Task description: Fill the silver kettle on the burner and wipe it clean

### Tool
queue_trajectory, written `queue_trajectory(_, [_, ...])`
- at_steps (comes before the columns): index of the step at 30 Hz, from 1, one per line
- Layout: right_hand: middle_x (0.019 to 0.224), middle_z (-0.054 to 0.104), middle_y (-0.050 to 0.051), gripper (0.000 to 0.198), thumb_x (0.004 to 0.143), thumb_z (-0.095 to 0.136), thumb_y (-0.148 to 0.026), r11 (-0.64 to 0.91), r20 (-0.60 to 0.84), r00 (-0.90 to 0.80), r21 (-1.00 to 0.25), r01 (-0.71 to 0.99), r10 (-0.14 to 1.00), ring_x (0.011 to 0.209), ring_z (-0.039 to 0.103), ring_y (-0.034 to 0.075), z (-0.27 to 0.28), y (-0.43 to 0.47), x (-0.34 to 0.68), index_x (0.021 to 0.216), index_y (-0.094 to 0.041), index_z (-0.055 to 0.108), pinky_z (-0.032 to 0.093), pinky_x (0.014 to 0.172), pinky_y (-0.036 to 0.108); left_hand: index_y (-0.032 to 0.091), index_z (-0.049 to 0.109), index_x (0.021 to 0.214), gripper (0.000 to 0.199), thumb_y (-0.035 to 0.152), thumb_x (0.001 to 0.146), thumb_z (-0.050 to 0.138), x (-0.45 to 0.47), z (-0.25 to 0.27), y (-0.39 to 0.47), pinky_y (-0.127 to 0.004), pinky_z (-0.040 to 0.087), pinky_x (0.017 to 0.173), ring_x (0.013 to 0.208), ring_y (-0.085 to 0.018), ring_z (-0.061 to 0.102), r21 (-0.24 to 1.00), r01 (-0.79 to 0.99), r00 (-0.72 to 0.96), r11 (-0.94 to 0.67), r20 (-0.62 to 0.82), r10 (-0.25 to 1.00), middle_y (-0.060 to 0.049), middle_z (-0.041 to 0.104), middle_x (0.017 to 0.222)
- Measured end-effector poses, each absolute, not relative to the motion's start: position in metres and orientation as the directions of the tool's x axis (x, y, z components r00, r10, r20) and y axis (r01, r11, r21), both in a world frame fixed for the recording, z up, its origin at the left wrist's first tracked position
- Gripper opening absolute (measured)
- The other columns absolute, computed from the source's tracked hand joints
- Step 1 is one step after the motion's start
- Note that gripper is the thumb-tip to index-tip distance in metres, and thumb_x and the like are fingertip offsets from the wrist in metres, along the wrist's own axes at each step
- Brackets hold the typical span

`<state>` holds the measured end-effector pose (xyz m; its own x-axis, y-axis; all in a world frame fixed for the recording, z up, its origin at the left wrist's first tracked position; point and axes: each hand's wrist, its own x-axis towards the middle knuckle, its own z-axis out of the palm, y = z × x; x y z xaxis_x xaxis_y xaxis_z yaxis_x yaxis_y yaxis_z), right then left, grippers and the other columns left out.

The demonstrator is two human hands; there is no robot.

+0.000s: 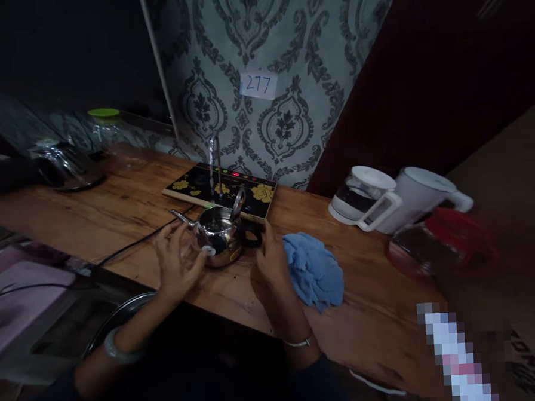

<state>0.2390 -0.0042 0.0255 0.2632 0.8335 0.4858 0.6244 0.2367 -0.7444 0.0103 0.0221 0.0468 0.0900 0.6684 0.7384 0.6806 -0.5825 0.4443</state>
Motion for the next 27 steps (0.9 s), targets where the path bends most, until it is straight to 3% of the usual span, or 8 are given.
queue_trajectory(3, [0.136, 0.056, 0.013, 0.05, 0.083, 0.048, -0.022, 0.044, 0.54, 0.283, -0.514, 0.856, 0.793, 0.129, 0.043, 0.032, 0.032, -0.036, 0.269, 0.133, -0.021, 0.055, 0.031, 0.109, 0.055, 0.024, 0.038, 0.142, 0.065, 0.041, 0.084, 0.061, 0.006, 0.048, 0.032, -0.05, 0.036, 0.108, 0.128, -0.031, 0.041, 0.497, 0.645, 0.065, -0.58, 0.721, 0.69, -0.014, 0.045, 0.135])
queue_trajectory(6, [0.132, 0.057, 0.015, 0.047, 0.082, 0.057, -0.031, -0.194, 0.511, 0.353, -0.338, 0.921, 0.784, 0.123, 0.045, 0.036, 0.025, -0.06, 0.3, 0.128, -0.022, 0.058, 0.036, 0.1, 0.055, 0.024, 0.037, 0.143, 0.065, 0.043, 0.085, 0.06, 0.006, 0.049, 0.039, -0.051, 0.035, 0.108, 0.129, -0.031, 0.043, 0.47, 0.622, 0.139, -0.626, 0.721, 0.679, -0.014, 0.047, 0.136])
queue_trajectory(9, [0.111, 0.065, 0.012, 0.037, 0.082, 0.057, -0.025, -0.222, 0.435, 0.309, -0.241, 0.945, 0.846, 0.104, 0.053, 0.03, 0.018, -0.076, 0.317, 0.117, -0.022, 0.065, 0.042, 0.092, 0.046, 0.023, 0.03, 0.147, 0.073, 0.044, 0.085, 0.06, 0.008, 0.05, 0.043, -0.051, 0.033, 0.111, 0.134, -0.032, 0.04, 0.438, 0.594, 0.215, -0.674, 0.722, 0.658, -0.015, 0.044, 0.143])
queue_trajectory(13, [0.097, 0.063, 0.009, 0.026, 0.085, 0.05, -0.025, -0.189, 0.532, 0.355, -0.341, 0.921, 0.768, 0.095, 0.056, 0.027, 0.028, -0.099, 0.302, 0.104, -0.022, 0.067, 0.044, 0.087, 0.042, 0.018, 0.028, 0.149, 0.079, 0.049, 0.084, 0.06, 0.01, 0.052, 0.048, -0.052, 0.032, 0.112, 0.136, -0.034, 0.036, 0.417, 0.597, 0.289, -0.685, 0.685, 0.669, -0.017, 0.041, 0.148])
queue_trajectory(16, [0.095, 0.064, 0.008, 0.022, 0.088, 0.048, -0.026, -0.045, 0.626, 0.374, -0.476, 0.879, 0.684, 0.092, 0.058, 0.026, 0.046, -0.115, 0.274, 0.1, -0.022, 0.066, 0.046, 0.083, 0.04, 0.017, 0.029, 0.15, 0.079, 0.05, 0.084, 0.059, 0.011, 0.05, 0.051, -0.054, 0.033, 0.11, 0.136, -0.036, 0.036, 0.416, 0.613, 0.333, -0.672, 0.635, 0.697, -0.017, 0.041, 0.15])
queue_trajectory(19, [0.097, 0.064, 0.007, 0.022, 0.089, 0.048, -0.024, 0.085, 0.673, 0.343, -0.517, 0.852, 0.656, 0.092, 0.059, 0.025, 0.063, -0.115, 0.244, 0.101, -0.024, 0.065, 0.047, 0.084, 0.04, 0.017, 0.029, 0.15, 0.079, 0.048, 0.085, 0.058, 0.013, 0.048, 0.052, -0.056, 0.034, 0.108, 0.135, -0.037, 0.036, 0.414, 0.627, 0.346, -0.659, 0.611, 0.713, -0.017, 0.038, 0.153])
queue_trajectory(25, [0.104, 0.06, 0.007, 0.053, 0.084, 0.046, -0.014, 0.103, 0.593, 0.257, -0.505, 0.857, 0.763, 0.1, 0.053, 0.027, 0.06, -0.066, 0.195, 0.133, -0.029, 0.058, 0.045, 0.092, 0.046, 0.014, 0.03, 0.15, 0.077, 0.046, 0.086, 0.057, 0.013, 0.05, 0.051, -0.055, 0.035, 0.108, 0.134, -0.037, 0.037, 0.383, 0.632, 0.364, -0.674, 0.621, 0.694, -0.019, 0.042, 0.15])
queue_trajectory(27, [0.116, 0.056, 0.01, 0.064, 0.079, 0.05, -0.013, 0.095, 0.543, 0.227, -0.501, 0.86, 0.808, 0.11, 0.05, 0.029, 0.051, -0.053, 0.182, 0.141, -0.028, 0.051, 0.043, 0.097, 0.048, 0.013, 0.03, 0.15, 0.075, 0.045, 0.087, 0.055, 0.011, 0.051, 0.051, -0.055, 0.035, 0.109, 0.134, -0.036, 0.038, 0.373, 0.623, 0.375, -0.687, 0.629, 0.681, -0.019, 0.042, 0.149])
